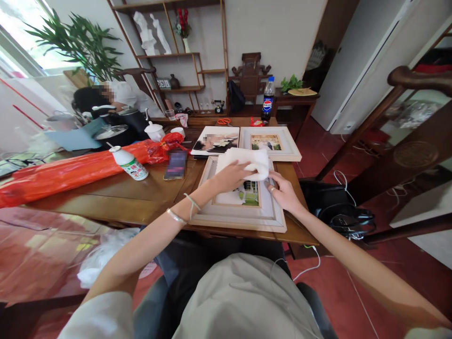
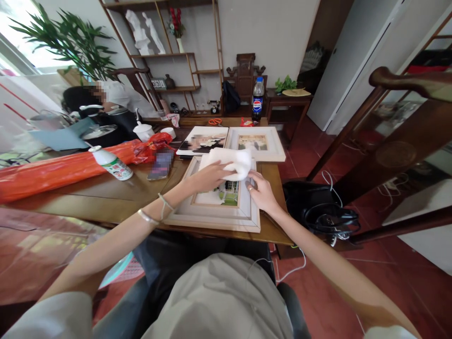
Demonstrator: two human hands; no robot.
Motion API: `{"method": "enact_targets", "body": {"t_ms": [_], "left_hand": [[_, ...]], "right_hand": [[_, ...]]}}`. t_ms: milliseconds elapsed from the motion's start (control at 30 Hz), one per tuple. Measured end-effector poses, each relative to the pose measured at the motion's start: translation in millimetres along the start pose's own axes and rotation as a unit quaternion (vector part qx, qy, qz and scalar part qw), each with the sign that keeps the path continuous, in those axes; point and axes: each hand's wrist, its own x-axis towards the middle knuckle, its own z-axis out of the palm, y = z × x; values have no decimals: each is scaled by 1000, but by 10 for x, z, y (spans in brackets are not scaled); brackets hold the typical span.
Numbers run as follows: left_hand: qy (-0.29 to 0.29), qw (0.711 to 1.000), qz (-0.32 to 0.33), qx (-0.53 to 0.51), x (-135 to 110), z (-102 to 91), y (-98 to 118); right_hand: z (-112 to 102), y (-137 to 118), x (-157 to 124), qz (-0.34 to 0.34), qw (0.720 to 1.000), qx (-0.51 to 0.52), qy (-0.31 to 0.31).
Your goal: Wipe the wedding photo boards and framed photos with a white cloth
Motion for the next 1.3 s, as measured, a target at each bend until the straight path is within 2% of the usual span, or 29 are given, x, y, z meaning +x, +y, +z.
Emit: {"method": "enact_targets", "body": {"t_ms": [67, 167, 300, 367, 467, 600, 667, 733, 833, 967, 1033, 1167, 1300], "left_hand": [[-25, 999, -30, 14, -218, -65, 127], [-42, 998, -49, 24, -505, -161, 530], [2, 1000, -5, 13, -719, -191, 1162], [20, 1000, -2, 15, -761, -174, 1332], [10, 999, -26, 15, -753, -146, 1300], [-18, 994, -104, 31, -668, -83, 890], [-3, 988, -148, 45, -641, -42, 674], [11, 984, -168, 55, -645, -20, 558], [4, 989, -138, 45, -721, -50, 663], [9, 999, -38, 5, -903, -140, 1075], [26, 1000, -9, -6, -978, -155, 1200], [39, 998, -41, -4, -1030, -117, 1193], [31, 997, -74, 2, -988, -71, 1156]], "right_hand": [[9, 20, -1, 3, 1000, 10, 2], [13, 43, -4, 4, 1000, 19, 4], [3, 53, -3, -8, 999, 30, -6], [0, 56, 1, -9, 999, 31, -9], [4, 70, 12, -7, 1000, 24, -6], [10, 94, 30, -19, 1000, 12, -14], [7, 95, 35, -31, 999, 7, -22], [0, 85, 37, -39, 999, 1, -32], [-12, 57, 41, -48, 998, -9, -45], [-24, 28, 66, -41, 998, -20, -52], [-18, 21, 86, -24, 998, -13, -51], [23, 10, 115, 14, 999, -13, -33], [55, -7, 107, -5, 999, -30, -30]]}}
